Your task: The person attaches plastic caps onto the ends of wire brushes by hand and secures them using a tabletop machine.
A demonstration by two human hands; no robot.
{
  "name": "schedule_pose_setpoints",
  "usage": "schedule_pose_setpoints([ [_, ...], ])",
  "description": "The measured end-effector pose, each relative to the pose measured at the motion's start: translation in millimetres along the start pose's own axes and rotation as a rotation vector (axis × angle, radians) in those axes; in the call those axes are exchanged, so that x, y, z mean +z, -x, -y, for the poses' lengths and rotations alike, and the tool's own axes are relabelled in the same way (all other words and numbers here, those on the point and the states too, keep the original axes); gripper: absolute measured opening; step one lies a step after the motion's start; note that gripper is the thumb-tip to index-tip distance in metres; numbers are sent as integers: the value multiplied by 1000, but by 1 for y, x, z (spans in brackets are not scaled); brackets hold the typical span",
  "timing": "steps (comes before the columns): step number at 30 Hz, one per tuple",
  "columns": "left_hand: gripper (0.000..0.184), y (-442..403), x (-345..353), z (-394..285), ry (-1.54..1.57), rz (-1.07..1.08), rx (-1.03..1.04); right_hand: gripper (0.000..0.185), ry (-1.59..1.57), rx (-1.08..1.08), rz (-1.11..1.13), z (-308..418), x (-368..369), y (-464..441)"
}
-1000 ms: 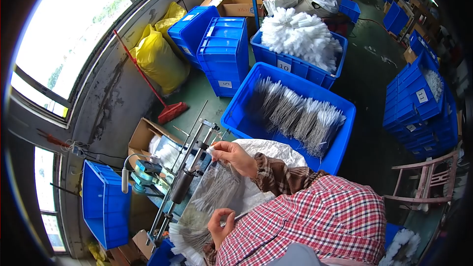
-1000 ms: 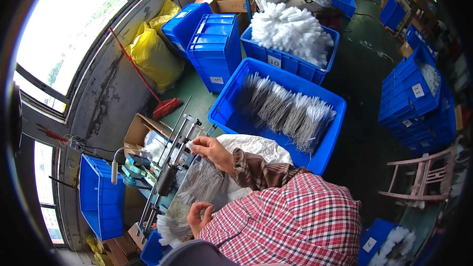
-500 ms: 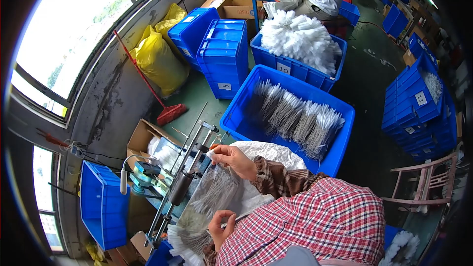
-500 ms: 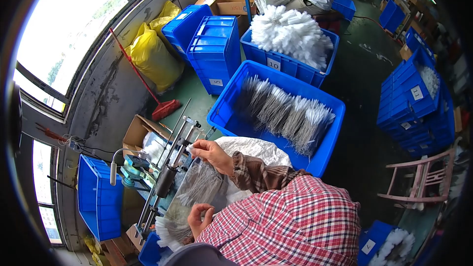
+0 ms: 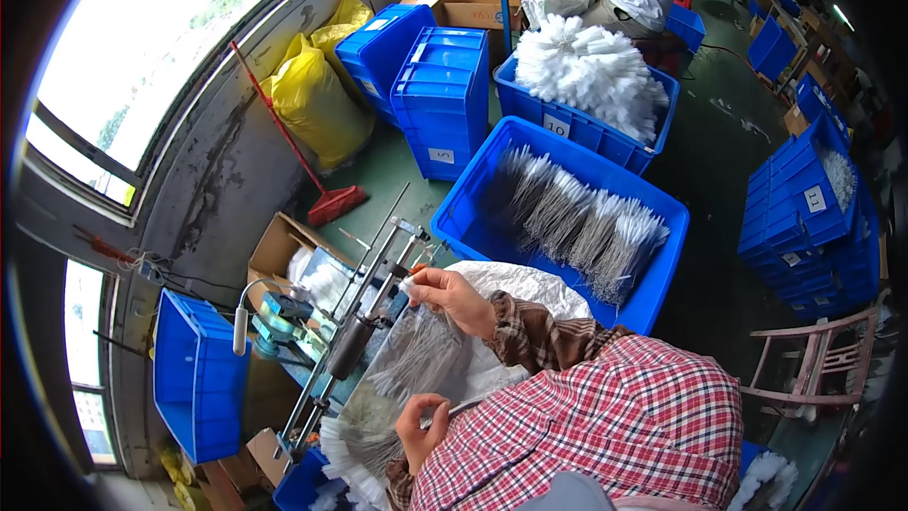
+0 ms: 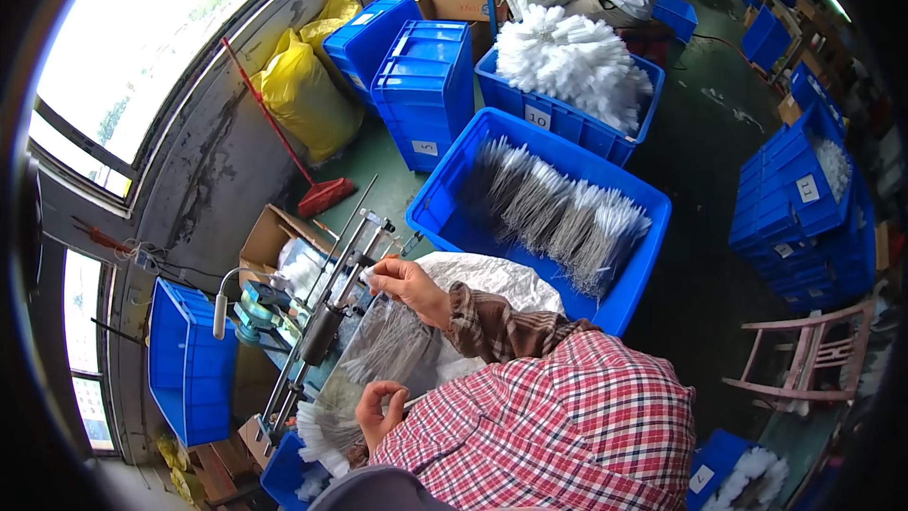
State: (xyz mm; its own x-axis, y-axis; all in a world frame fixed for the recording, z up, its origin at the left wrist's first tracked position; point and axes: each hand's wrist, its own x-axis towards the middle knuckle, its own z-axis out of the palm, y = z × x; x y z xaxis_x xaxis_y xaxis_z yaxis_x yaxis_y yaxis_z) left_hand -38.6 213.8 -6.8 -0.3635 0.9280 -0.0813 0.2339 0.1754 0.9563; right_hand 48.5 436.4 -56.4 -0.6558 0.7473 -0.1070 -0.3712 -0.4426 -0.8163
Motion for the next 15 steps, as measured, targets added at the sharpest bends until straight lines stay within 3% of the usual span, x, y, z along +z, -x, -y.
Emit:
schedule_pose_setpoints([
  [14,11,13,-39,-9,275,-399,118,17,71,-4,25,-2,11,-4],
  [15,4,12,-40,-13,235,-418,163,17,76,-3,28,-2,11,-4],
])
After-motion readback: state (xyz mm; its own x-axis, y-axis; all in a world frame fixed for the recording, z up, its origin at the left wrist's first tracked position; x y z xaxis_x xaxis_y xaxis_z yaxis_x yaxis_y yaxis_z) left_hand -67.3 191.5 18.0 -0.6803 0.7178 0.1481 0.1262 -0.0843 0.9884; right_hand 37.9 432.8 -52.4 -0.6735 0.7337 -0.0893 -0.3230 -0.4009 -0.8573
